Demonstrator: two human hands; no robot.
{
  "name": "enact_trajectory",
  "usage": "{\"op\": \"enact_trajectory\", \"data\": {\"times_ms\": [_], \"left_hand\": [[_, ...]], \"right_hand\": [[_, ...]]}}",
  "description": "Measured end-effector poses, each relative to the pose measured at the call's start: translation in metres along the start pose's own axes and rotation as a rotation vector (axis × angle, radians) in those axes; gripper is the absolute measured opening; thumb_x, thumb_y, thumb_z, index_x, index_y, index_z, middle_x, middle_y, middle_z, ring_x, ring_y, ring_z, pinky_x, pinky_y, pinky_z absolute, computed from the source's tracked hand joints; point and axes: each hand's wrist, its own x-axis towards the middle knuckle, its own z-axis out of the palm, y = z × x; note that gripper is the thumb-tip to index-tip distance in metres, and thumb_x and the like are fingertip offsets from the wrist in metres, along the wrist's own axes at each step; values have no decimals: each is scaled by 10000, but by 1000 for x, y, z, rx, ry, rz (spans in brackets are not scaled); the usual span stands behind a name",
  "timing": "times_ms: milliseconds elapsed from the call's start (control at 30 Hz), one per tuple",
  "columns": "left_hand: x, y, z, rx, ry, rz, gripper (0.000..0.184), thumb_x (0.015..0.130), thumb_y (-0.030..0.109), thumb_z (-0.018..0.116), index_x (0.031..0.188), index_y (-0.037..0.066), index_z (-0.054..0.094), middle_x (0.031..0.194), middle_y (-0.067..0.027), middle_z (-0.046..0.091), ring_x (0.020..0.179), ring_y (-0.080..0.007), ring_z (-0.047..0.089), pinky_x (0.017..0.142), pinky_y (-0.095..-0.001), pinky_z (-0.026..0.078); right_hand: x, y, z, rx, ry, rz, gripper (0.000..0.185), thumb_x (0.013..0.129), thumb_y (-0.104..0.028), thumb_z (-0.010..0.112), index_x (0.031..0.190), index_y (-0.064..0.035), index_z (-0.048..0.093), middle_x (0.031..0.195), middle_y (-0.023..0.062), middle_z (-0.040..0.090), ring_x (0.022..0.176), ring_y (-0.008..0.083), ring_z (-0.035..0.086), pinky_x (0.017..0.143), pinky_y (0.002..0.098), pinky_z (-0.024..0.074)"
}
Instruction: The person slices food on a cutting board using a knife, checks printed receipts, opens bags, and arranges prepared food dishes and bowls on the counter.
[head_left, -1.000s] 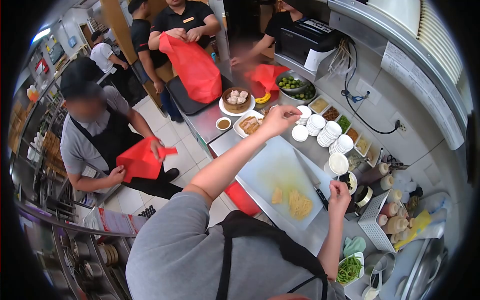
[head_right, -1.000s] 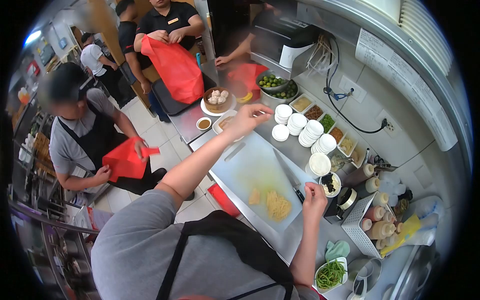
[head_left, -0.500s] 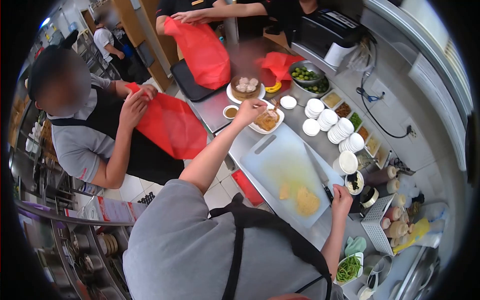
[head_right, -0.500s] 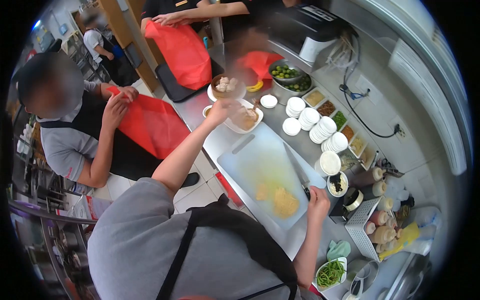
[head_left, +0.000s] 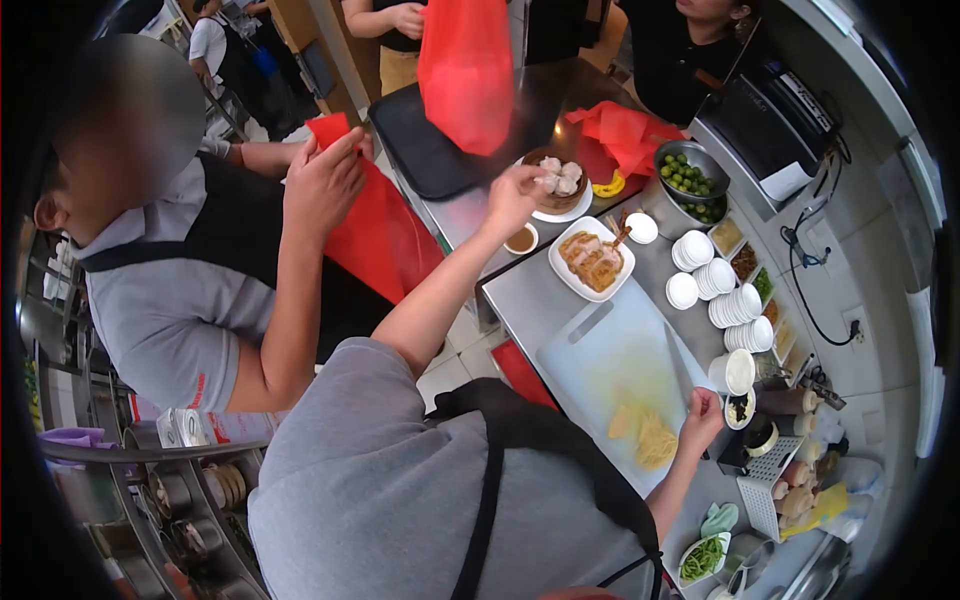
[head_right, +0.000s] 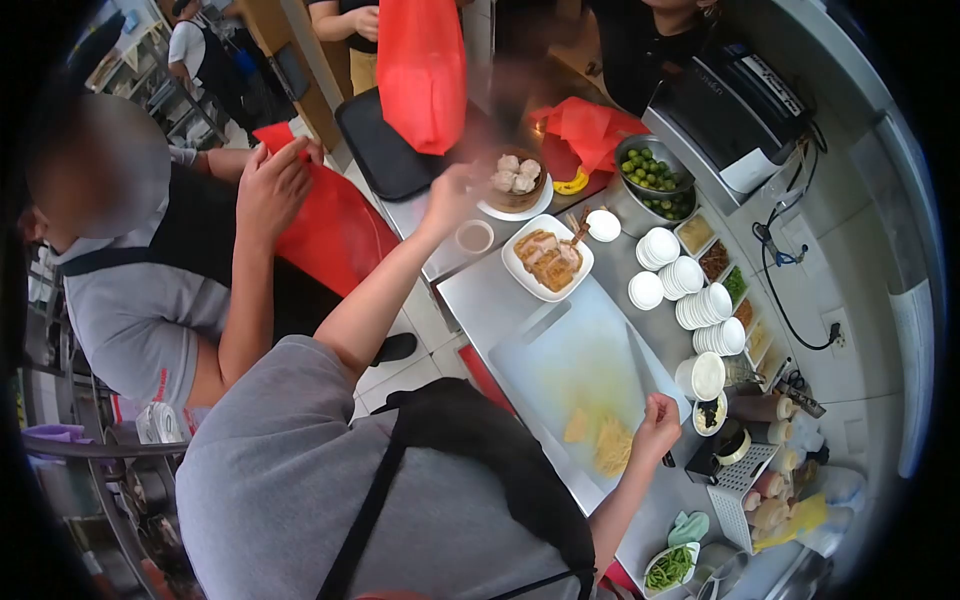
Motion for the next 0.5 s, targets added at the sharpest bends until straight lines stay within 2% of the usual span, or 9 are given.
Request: {"op": "enact_trajectory", "data": {"times_ms": [33,100,167,233,300,333,400,433,500], "left_hand": [[-4,-3,-10,138,155,109,246,713,101,640,940,11,610,999,-157,579,966,-250,552,813,-338,432],[-24,1,-36,346,373,257,375,702,116,642,1056,38,549,1187,-189,447,1133,-328,407,931,-387,336],[-49,-4,-67,526,565,286,475,710,151,647,1143,50,481,1282,-186,349,1190,-357,322,976,-426,269],[-65,-27,-98,747,792,184,508,706,177,669,1162,55,479,1302,-223,279,1181,-370,312,977,-415,276],[-60,-48,-125,963,987,-52,507,697,209,680,1139,58,484,1241,-184,402,1138,-338,382,941,-450,303],[-60,-61,-140,964,988,-47,507,697,209,680,1139,58,484,1241,-184,402,1138,-338,382,941,-450,303],[-55,-70,-158,917,630,-321,369,692,217,683,990,39,557,1002,-136,573,961,-306,519,824,-440,392],[-56,-67,-157,910,635,-310,369,692,217,683,990,39,557,1002,-136,573,961,-306,519,824,-440,392],[-69,-56,-155,888,399,-215,265,677,216,693,823,20,589,750,-111,599,747,-289,572,673,-401,438]], "right_hand": [[1,0,-1,-7,-12,0,145,766,-115,626,720,12,573,569,57,536,503,121,473,481,269,383],[8,-8,-8,-101,-124,158,142,790,-119,610,729,2,566,566,38,511,503,84,434,472,251,361],[13,-9,-17,-97,-113,142,147,796,-122,606,732,3,562,562,34,499,503,75,423,470,246,355],[19,-3,-22,-83,-91,127,151,802,-125,603,735,3,558,558,30,488,503,65,411,468,240,349],[21,7,-25,-35,-97,21,147,796,-117,608,742,8,554,578,35,507,515,75,428,479,240,363],[20,5,-26,-32,-96,23,147,796,-117,608,742,8,554,578,35,507,515,75,428,479,240,363],[25,-7,-24,-21,-148,-87,123,793,-99,604,758,10,559,607,41,527,535,87,449,501,241,382],[27,-11,-21,-17,-135,-91,123,793,-99,604,758,10,559,607,41,527,535,87,449,501,241,382],[30,-21,-11,31,-200,-105,97,793,-80,594,772,10,566,628,50,538,551,101,473,525,246,400]]}}
